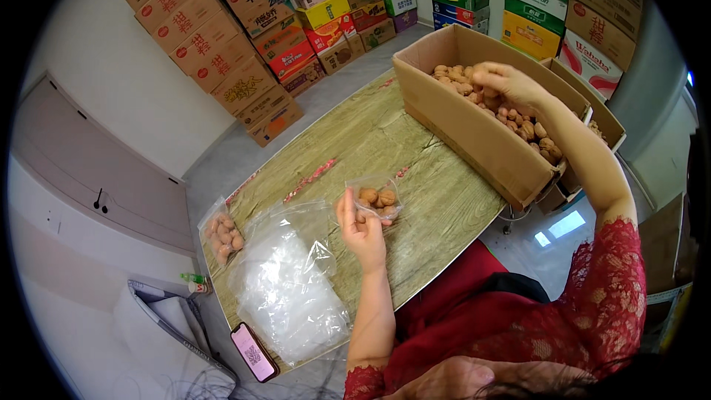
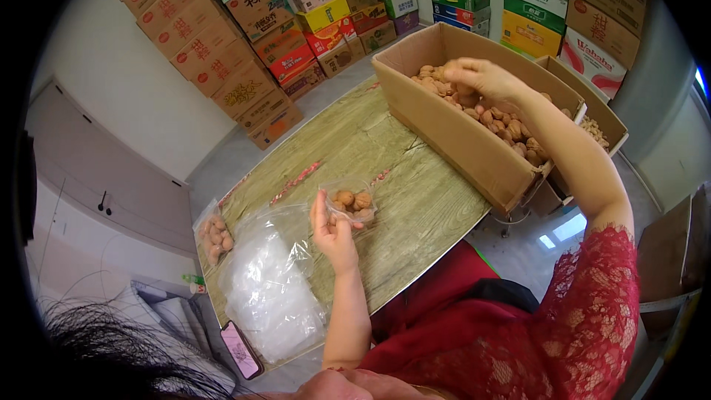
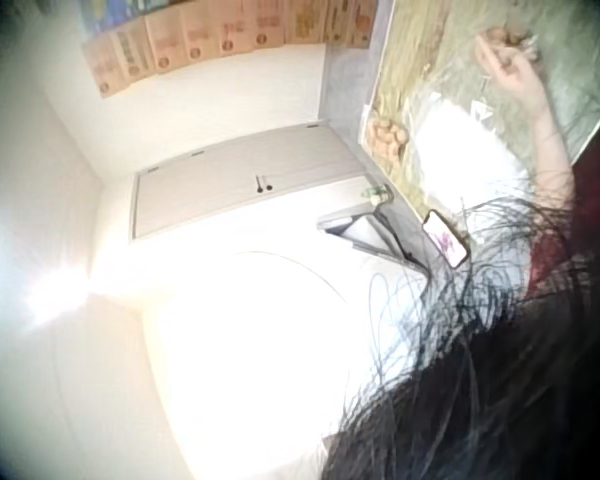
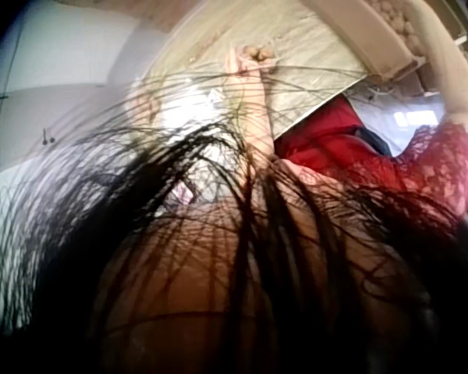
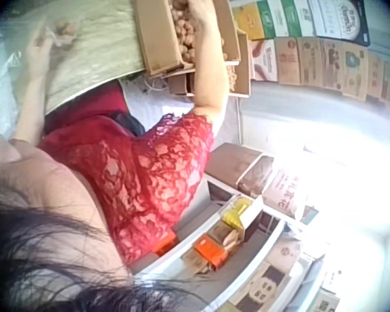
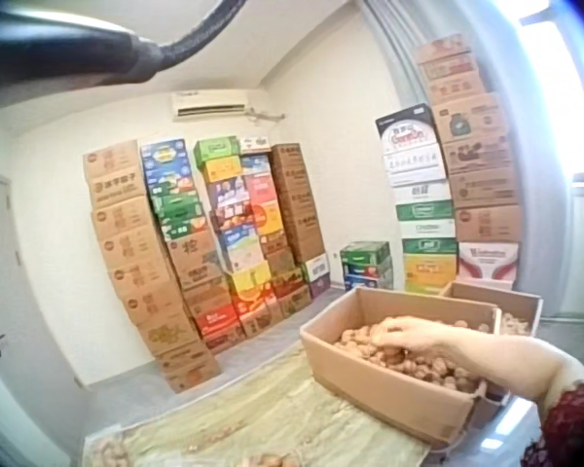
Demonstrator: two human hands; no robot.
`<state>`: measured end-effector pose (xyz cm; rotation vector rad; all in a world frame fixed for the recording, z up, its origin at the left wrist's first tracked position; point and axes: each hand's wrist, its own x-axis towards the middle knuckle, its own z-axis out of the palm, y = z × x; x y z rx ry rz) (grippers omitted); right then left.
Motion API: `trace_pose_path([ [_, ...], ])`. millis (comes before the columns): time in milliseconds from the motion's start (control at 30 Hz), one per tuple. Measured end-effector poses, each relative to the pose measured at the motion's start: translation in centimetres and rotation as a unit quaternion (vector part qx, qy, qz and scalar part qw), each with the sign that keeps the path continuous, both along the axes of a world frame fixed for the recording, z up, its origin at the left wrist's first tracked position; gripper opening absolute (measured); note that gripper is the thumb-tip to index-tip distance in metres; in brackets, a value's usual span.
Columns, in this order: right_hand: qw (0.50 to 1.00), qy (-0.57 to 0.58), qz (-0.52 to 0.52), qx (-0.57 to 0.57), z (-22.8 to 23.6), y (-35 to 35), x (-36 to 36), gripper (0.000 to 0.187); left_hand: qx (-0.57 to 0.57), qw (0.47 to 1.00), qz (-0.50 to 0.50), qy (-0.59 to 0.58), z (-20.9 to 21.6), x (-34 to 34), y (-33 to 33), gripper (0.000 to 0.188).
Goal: The person picks up walnuts from a cardboard box and places them into small plastic bags by hand.
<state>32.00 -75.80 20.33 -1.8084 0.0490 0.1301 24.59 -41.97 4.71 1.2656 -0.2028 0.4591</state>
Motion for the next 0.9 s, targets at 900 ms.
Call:
trace_pose_path([
  [900, 0.875, -0.362, 0.225, -0.23, -10.2, 22.1, -2.8, 0.052, 0.119, 0.987, 0.076, -0.078, -1.3, 0.9, 1.4, 0.057],
])
